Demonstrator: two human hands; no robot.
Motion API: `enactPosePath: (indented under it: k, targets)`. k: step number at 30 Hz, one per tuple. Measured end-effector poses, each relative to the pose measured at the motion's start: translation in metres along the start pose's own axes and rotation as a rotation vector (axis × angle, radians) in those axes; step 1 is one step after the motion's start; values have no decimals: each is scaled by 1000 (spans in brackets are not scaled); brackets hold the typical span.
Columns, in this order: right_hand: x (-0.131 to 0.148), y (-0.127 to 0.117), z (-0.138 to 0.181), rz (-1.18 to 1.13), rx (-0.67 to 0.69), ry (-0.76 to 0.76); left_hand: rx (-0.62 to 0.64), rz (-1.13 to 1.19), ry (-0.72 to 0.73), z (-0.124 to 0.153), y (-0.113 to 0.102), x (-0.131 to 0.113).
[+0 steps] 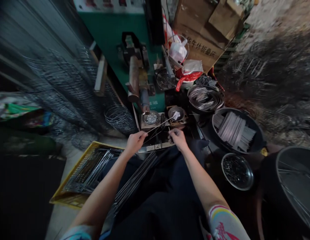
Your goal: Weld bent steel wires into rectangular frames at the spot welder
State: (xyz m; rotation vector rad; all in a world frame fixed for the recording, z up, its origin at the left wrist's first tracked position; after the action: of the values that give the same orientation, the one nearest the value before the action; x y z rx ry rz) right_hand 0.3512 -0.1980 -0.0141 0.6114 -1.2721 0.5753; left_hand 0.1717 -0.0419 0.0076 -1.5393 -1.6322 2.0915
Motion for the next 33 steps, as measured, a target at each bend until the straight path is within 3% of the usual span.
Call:
enactPosePath:
  k: [4,11,22,33]
  targets:
    - [-16,43,-5,-35,40,56,-48,128,0,28,-18,7]
    - [-12,76,-15,-95,25,14,-163,317,-21,53,-27,9]
    - [14,104,-24,-205,107,-18,-262,326,-23,61,-33,18]
    - [18,111,-36,-217,165,-19,-310,340,-21,54,-35,26]
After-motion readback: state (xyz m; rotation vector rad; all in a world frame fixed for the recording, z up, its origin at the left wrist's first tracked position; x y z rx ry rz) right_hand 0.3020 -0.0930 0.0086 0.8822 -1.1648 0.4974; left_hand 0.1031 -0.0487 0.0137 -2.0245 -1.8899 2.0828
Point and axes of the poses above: each hand's wrist, its own z-axis away from the middle knuckle, its own y-axis out of the palm, x = y × z, the point moved 1 cm from there along -z, towards the middle knuckle, and after that the axes turned 4 degrees about -y, right-handed, at the moved point
